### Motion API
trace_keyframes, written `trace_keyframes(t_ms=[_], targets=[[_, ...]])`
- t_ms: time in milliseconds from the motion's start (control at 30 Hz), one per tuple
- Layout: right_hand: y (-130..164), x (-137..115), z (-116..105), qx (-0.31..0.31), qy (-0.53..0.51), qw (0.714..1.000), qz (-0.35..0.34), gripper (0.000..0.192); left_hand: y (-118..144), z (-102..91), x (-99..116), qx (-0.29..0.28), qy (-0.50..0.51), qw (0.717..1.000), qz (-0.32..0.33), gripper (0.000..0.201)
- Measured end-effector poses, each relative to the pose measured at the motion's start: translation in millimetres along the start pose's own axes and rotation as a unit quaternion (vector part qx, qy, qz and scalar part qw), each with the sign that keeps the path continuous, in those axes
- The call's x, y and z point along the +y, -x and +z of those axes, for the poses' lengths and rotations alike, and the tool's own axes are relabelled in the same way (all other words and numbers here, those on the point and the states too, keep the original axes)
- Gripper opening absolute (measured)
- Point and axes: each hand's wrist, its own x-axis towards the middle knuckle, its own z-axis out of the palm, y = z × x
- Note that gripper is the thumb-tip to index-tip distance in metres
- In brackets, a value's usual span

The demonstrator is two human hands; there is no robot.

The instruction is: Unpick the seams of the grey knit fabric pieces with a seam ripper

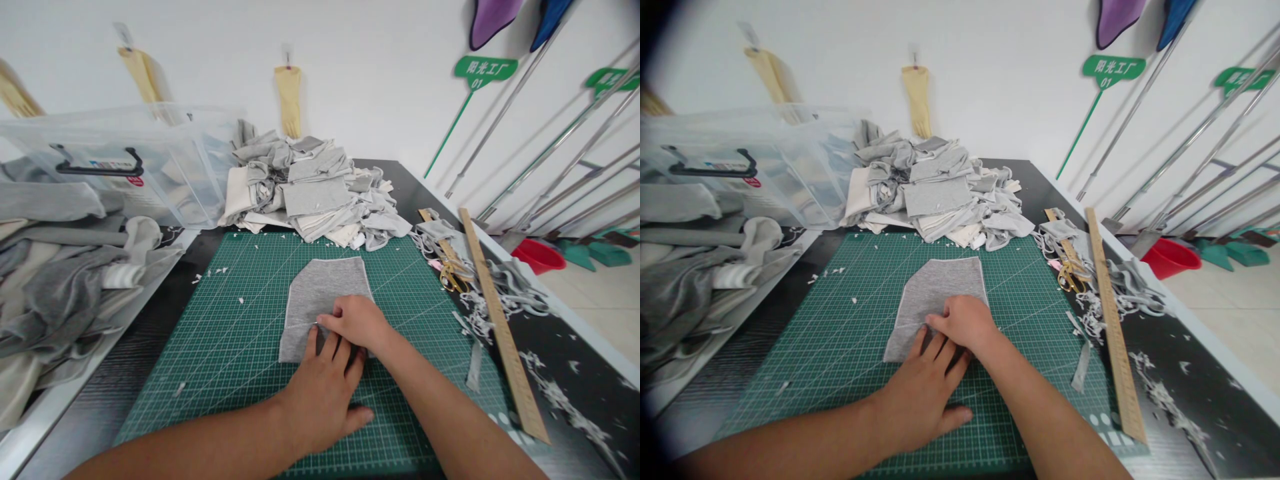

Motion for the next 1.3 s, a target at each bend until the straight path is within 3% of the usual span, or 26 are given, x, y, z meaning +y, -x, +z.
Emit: trace_keyframes(t_ms=[500, 1300], targets=[[1, -2, 5, 0.029, 0.016, 0.999, 0.01, 0.05, 1, 3.1, -1, 0.001, 0.013, 1.0, 0.001, 0.074], [-1, 9, 2, 0.011, -0.076, 0.997, -0.002, 0.048, 1, 2.5, 0, 0.004, -0.007, 1.0, -0.009, 0.075]])
